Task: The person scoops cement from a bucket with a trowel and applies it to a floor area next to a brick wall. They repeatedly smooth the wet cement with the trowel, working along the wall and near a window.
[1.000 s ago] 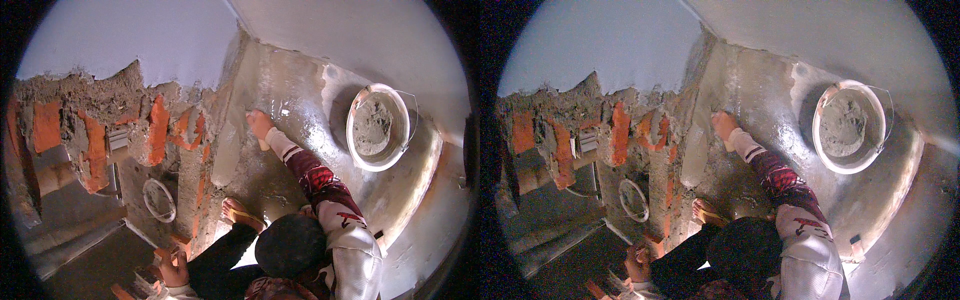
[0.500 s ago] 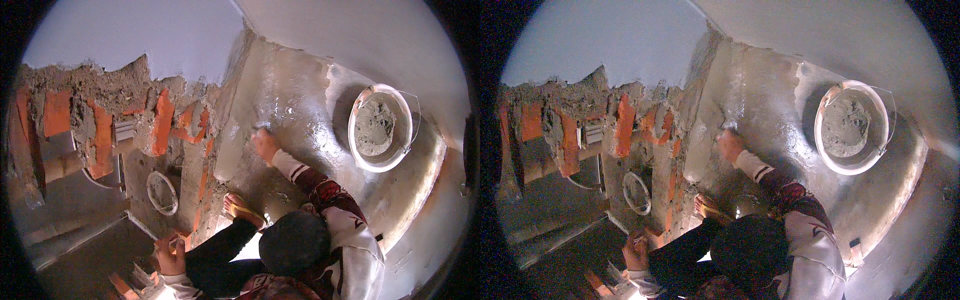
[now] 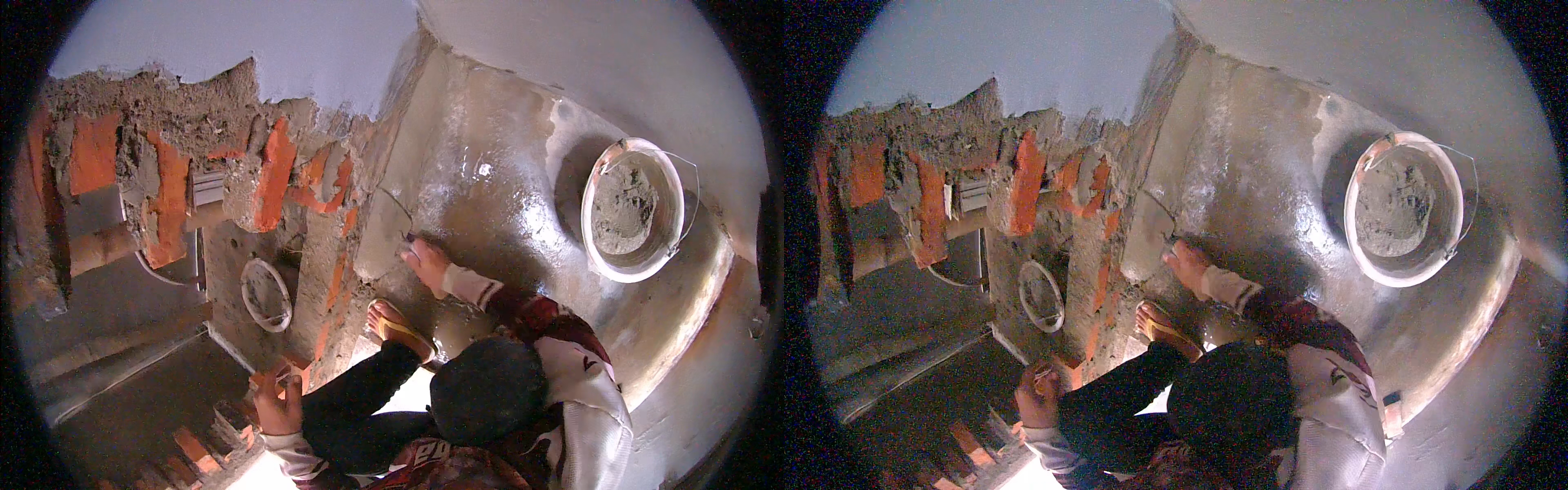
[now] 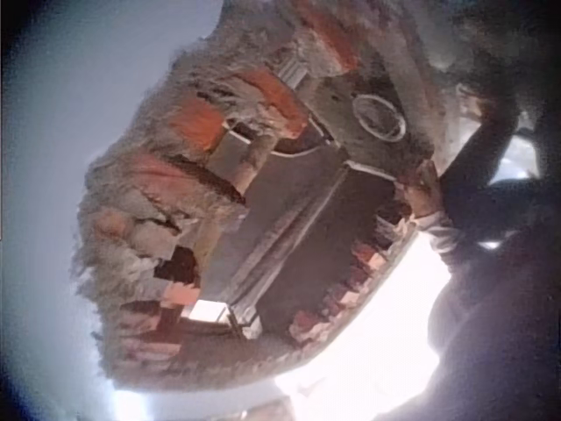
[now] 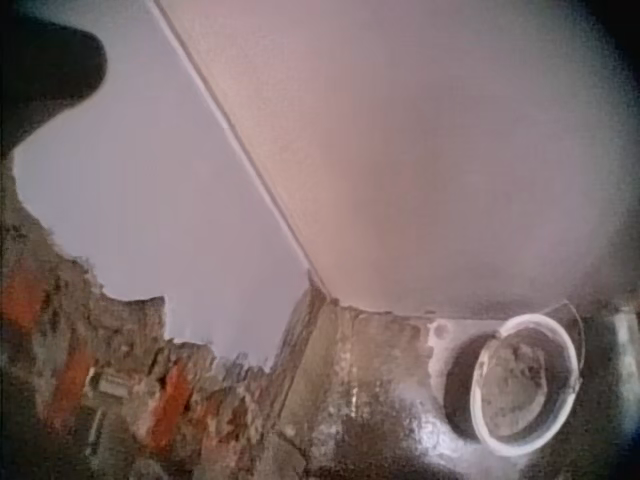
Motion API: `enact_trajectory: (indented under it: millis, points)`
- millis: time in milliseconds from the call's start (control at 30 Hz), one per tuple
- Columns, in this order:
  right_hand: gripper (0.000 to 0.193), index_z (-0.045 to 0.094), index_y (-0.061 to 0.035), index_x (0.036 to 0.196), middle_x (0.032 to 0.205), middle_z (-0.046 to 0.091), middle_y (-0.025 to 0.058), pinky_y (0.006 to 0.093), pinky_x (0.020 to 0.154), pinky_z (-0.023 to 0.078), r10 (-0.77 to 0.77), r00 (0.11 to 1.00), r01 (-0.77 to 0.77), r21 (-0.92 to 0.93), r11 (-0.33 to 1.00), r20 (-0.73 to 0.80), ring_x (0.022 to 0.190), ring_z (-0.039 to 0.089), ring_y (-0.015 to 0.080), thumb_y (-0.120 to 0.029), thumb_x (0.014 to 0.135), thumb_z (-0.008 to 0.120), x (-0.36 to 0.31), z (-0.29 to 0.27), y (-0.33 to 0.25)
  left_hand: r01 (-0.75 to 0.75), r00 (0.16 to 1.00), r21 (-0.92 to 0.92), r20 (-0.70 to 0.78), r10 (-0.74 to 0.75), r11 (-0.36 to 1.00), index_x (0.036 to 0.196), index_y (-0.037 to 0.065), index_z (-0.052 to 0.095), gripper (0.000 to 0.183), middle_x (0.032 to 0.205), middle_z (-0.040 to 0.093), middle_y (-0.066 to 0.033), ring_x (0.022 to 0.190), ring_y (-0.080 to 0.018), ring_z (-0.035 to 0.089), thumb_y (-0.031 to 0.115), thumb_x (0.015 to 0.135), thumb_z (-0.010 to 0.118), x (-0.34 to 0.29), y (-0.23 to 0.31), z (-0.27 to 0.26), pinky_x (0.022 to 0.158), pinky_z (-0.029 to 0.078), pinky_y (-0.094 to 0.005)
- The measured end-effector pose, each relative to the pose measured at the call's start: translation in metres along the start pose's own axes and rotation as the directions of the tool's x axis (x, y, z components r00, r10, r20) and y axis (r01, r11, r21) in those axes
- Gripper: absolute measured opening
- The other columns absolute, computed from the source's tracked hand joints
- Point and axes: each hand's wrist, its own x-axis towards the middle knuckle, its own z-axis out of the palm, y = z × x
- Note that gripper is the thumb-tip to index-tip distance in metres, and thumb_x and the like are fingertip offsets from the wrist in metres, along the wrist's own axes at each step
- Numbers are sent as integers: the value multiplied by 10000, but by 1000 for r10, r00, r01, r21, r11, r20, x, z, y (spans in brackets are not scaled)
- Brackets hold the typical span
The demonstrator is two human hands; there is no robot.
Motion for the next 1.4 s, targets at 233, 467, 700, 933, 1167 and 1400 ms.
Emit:
enact_trajectory:
  millis: [233, 467, 700, 933, 1167, 1400]
  points:
    - [306, 616, -53, 922, 815, 645, 192, 465, 628, 493, -59, 972, 28, -136, 990, -228, 717, 642, 394, -349, 888, 686, -111, -220, -79, -4, 999, -55, 39, 6, 999, 1151, -36, 631, 333, 966, 706, -196, 915, -317, 672, 205, 923, 655, -4, -7, -2, 834, 490, -409]
    - [314, 708, -72, 1062, 922, 686, 260, 504, 809, 534, 314, 713, -674, -489, 554, -627, 909, 676, 418, -247, 817, 617, -236, -353, -151, -86, 992, -104, 82, 95, 991, 1222, -28, 591, 288, 908, 725, -131, 802, -156, 658, 131, 985, 553, 1, -14, -1, 712, 521, -308]
    - [274, 696, -53, 941, 922, 702, 235, 523, 777, 555, 384, 695, -711, -661, 238, -608, 874, 691, 430, -295, 847, 608, -202, -402, -39, -114, 985, -255, 96, 143, 960, 1181, -27, 581, 271, 897, 726, -153, 785, -212, 693, 165, 989, 576, 20, 0, 3, 727, 537, -326]
    - [297, 699, -31, 948, 908, 696, 251, 520, 803, 549, 388, 793, -607, -652, 454, -469, 866, 681, 446, -302, 862, 613, -196, -376, -70, -152, 979, -173, 108, 172, 973, 1168, -21, 583, 264, 875, 724, -156, 781, -214, 695, 175, 992, 571, 16, -4, -4, 714, 538, -325]
    - [336, 657, 28, 866, 653, 632, 132, 373, 568, 480, 460, 780, -568, -172, 805, -423, 552, 604, 249, -302, 909, 612, -231, -373, -41, -110, 992, -208, 45, 121, 972, 1157, -32, 600, 287, 860, 717, -155, 777, -218, 675, 199, 987, 573, 14, 6, 3, 749, 533, -339]
    - [183, 654, -22, 893, 640, 526, -35, 247, 490, 372, 444, 792, -417, 160, 895, -418, 533, 458, 63, -184, 943, 585, -265, -363, -37, -48, 995, 38, 87, 45, 998, 1173, 29, 631, 317, 998, 694, -139, 968, -308, 637, 174, 894, 674, 19, 15, -5, 1020, 337, -425]
